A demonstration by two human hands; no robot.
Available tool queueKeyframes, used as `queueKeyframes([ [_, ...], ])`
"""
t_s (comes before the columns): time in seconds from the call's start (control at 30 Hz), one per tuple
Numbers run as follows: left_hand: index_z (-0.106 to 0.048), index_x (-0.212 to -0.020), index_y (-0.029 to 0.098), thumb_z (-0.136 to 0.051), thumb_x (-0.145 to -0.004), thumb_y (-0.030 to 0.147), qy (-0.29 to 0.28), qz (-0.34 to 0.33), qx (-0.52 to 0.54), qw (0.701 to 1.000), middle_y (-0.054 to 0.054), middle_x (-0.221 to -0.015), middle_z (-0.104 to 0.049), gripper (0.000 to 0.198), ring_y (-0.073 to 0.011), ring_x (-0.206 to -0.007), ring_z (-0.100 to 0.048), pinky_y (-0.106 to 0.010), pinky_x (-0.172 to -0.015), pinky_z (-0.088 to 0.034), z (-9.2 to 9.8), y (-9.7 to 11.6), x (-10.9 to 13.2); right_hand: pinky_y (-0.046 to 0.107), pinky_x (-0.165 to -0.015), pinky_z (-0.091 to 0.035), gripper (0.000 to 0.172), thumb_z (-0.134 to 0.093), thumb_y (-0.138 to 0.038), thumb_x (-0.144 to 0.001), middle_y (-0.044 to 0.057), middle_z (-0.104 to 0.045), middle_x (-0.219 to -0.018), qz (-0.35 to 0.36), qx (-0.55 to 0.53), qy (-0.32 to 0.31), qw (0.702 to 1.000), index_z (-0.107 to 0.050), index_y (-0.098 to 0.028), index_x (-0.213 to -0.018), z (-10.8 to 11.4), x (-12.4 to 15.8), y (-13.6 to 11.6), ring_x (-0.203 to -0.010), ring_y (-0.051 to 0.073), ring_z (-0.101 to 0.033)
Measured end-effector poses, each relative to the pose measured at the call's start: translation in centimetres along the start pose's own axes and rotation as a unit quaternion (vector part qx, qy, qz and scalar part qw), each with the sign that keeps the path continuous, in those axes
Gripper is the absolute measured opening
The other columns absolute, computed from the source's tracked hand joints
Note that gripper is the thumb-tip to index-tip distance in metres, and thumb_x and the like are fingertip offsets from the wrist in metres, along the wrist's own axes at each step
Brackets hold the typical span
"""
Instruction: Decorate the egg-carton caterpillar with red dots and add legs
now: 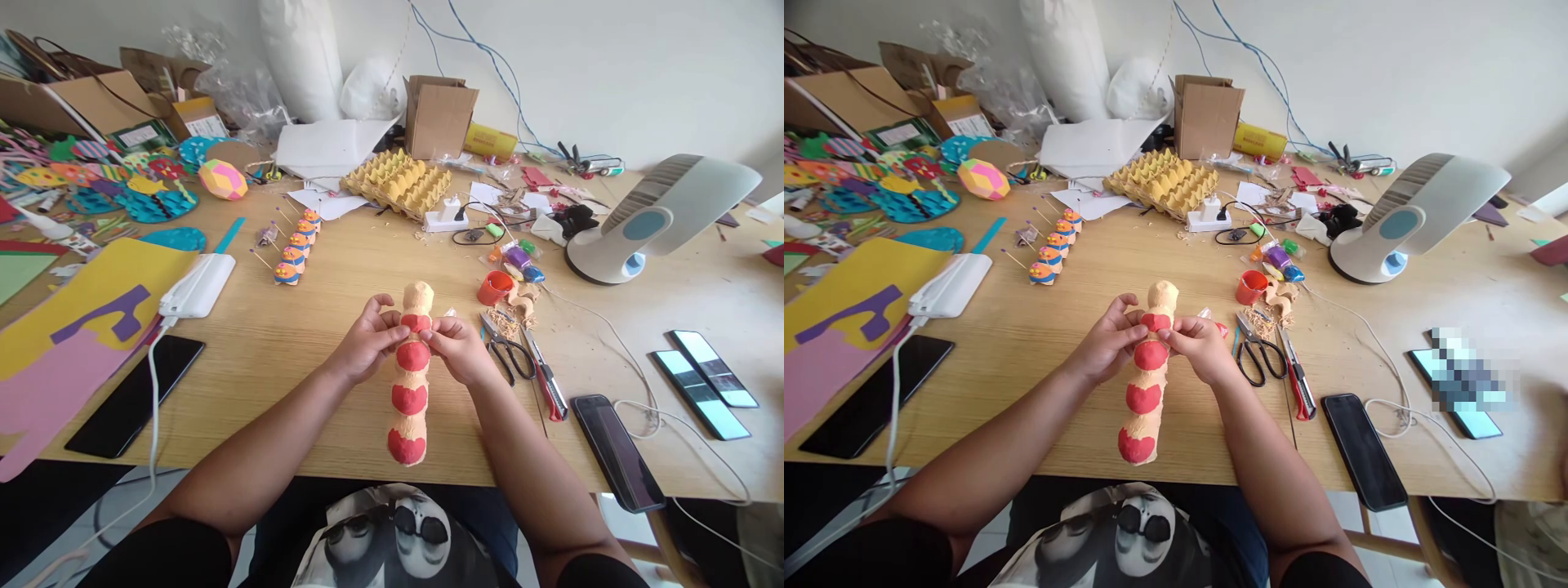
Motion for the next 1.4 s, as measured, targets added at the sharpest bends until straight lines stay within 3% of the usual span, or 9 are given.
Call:
queueKeyframes([
  [0.17,-0.045,-0.110,0.028,-0.085,-0.073,0.020,-0.005,0.002,0.008,1.000,0.005,-0.089,-0.069,0.055,-0.0108,-0.077,-0.068,-0.024,-0.073,-0.052,0.1,-0.1,0.0,0.026,-0.058,-0.049,0.032,-0.091,-0.044,-0.066,-0.002,-0.065,-0.061,0.001,0.005,0.005,1.000,-0.072,-0.018,-0.067,0.3,0.0,0.0,-0.056,0.011,-0.057],
  [0.4,-0.047,-0.110,0.028,-0.085,-0.074,0.021,0.000,-0.005,0.028,1.000,0.006,-0.086,-0.069,0.053,-0.0111,-0.075,-0.067,-0.024,-0.071,-0.052,0.2,0.0,-0.1,0.027,-0.062,-0.055,0.039,-0.089,-0.052,-0.067,0.001,-0.069,-0.069,-0.020,-0.055,-0.020,0.998,-0.077,-0.017,-0.078,-0.2,0.1,0.4,-0.062,0.012,-0.062],
  [0.87,-0.047,-0.109,0.028,-0.087,-0.072,0.021,-0.003,0.002,0.017,1.000,0.006,-0.087,-0.068,0.055,-0.0105,-0.074,-0.067,-0.021,-0.067,-0.050,-0.2,-0.3,0.1,0.026,-0.060,-0.051,0.035,-0.093,-0.041,-0.064,-0.003,-0.065,-0.065,-0.026,-0.078,0.000,0.997,-0.067,-0.018,-0.066,0.3,0.0,0.7,-0.059,0.010,-0.059],
  [1.4,-0.046,-0.111,0.028,-0.084,-0.076,0.020,-0.011,-0.013,0.032,0.999,0.006,-0.087,-0.068,0.053,-0.0097,-0.075,-0.066,-0.023,-0.071,-0.052,0.0,-0.1,-0.1,0.025,-0.063,-0.054,0.031,-0.091,-0.042,-0.067,-0.001,-0.068,-0.073,-0.016,-0.081,-0.046,0.996,-0.074,-0.019,-0.080,-0.6,0.1,0.3,-0.063,0.010,-0.061],
])
Point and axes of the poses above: each hand's wrist, its own x-axis away from the middle knuckle, its own z-axis out of the back of the hand, y = z × x, the point moved 10 cm from there along -x, towards the middle knuckle
